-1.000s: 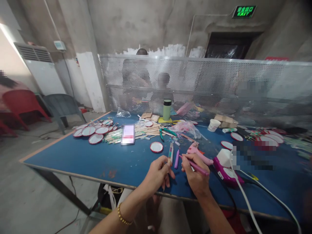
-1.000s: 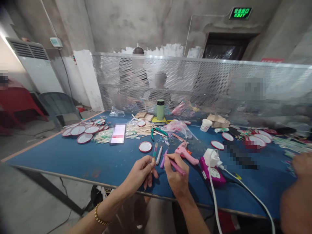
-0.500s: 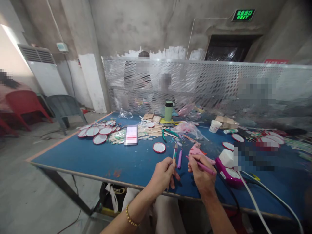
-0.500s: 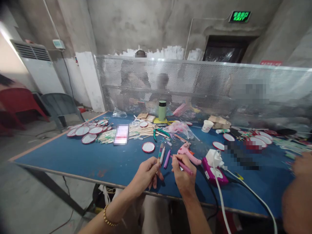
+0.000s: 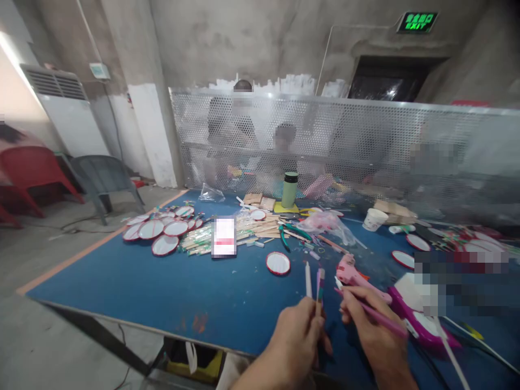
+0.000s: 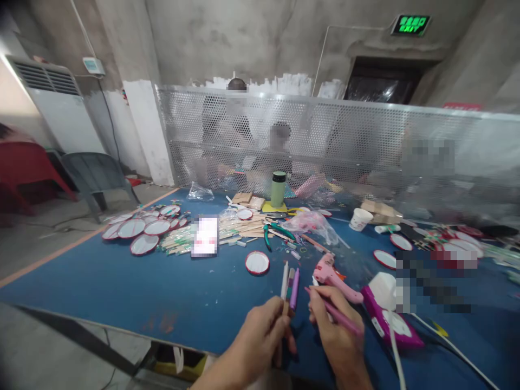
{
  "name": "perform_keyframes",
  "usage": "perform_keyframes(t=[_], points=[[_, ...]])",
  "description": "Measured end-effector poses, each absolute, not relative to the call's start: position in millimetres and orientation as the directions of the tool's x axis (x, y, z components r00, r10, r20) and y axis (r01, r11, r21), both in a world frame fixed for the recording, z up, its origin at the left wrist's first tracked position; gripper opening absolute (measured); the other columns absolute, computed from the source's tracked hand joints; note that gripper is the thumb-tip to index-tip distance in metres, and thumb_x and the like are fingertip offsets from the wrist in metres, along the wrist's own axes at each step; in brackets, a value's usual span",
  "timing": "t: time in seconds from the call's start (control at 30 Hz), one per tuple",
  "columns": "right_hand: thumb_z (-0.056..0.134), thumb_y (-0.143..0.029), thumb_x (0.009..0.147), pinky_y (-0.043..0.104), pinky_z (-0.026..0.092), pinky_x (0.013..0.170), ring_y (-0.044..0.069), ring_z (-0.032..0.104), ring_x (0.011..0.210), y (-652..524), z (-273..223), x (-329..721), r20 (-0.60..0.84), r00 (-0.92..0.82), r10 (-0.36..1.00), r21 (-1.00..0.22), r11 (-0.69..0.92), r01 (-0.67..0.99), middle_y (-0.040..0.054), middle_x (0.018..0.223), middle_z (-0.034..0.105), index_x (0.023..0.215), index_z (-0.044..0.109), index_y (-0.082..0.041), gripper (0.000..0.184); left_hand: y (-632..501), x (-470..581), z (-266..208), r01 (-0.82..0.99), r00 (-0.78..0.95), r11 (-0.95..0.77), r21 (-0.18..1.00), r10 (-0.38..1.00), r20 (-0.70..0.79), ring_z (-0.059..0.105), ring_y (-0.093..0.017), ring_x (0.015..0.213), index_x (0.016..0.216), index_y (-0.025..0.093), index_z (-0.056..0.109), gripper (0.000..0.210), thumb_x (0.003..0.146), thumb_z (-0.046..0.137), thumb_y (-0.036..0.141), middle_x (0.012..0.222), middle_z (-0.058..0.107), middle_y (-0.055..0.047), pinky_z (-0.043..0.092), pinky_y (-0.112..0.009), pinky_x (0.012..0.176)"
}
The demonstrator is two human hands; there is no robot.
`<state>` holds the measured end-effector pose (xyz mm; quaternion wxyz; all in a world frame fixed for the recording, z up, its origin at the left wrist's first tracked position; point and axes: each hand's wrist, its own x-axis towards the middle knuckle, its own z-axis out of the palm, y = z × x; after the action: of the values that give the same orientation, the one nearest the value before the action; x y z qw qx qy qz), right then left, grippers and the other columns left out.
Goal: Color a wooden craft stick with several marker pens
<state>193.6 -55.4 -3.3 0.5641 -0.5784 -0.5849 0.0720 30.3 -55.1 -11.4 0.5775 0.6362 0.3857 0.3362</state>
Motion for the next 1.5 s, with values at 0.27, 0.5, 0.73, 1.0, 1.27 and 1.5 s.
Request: perform_keyframes(t=[0.27,0.5,0.73,1.0,1.27,1.5], points=[[0.068,-0.057,0.077,0.024,0.050,0.039,0.017,0.061,0.042,-60,-7,198,0.504,0.459,0.732,-0.799,0.194,0.569,0.0026,0.054,0.065,0.073,0.072,-0.021,0.037,-64,34,-28,0.184,0.482,-0.175,0.967,0.874,0.067,0.057,-0.016,0.050,0.085,0.024,0.051,0.029,0.098,0.034,0.044,0.065,0.073,-0.006,0.042,-0.025,0.055],[0.065,-0.045,0.083,0.021,0.049,0.041,0.013,0.058,0.041,-67,2,184,0.460,0.472,0.752,-0.836,0.188,0.516,-0.0012,0.051,0.061,0.073,0.070,-0.020,0.027,-68,24,-21,0.092,0.542,-0.013,0.996,0.839,-0.039,0.047,-0.011,0.039,0.084,0.022,0.052,0.039,0.096,0.036,0.057,0.061,0.069,-0.004,0.035,-0.020,0.042],[0.063,-0.038,0.087,0.020,0.049,0.044,0.011,0.059,0.043,-68,8,179,0.478,0.454,0.752,-0.836,0.230,0.499,-0.0021,0.054,0.062,0.076,0.069,-0.020,0.022,-64,21,2,0.005,0.475,0.207,0.978,0.860,-0.185,0.032,-0.006,0.028,0.085,0.022,0.047,0.054,0.084,0.042,0.076,0.051,0.062,0.002,0.023,-0.017,0.030],[0.061,-0.036,0.090,0.020,0.052,0.048,0.011,0.062,0.045,-69,7,178,0.536,0.338,0.774,-0.795,0.328,0.510,-0.0021,0.060,0.066,0.084,0.072,-0.020,0.021,-59,29,5,-0.063,0.433,0.184,0.981,0.890,-0.139,0.028,-0.006,0.027,0.084,0.023,0.045,0.050,0.083,0.047,0.072,0.045,0.056,0.005,0.019,-0.017,0.029],[0.065,-0.037,0.089,0.020,0.052,0.046,0.012,0.063,0.048,-67,3,179,0.533,0.300,0.791,-0.829,0.418,0.371,-0.0023,0.055,0.063,0.087,0.073,-0.019,0.020,-52,36,5,-0.072,0.398,0.099,0.992,0.915,-0.062,0.032,-0.007,0.027,0.083,0.022,0.046,0.042,0.088,0.046,0.064,0.045,0.057,0.005,0.020,-0.017,0.030],[0.062,-0.030,0.091,0.021,0.051,0.047,0.011,0.061,0.050,-75,1,157,0.567,0.252,0.784,-0.810,0.475,0.345,-0.0006,0.064,0.064,0.084,0.069,-0.018,0.015,-57,31,-5,-0.048,0.450,0.092,0.995,0.891,-0.061,0.041,-0.007,0.032,0.083,0.021,0.043,0.047,0.092,0.039,0.067,0.052,0.060,0.003,0.030,-0.016,0.033]])
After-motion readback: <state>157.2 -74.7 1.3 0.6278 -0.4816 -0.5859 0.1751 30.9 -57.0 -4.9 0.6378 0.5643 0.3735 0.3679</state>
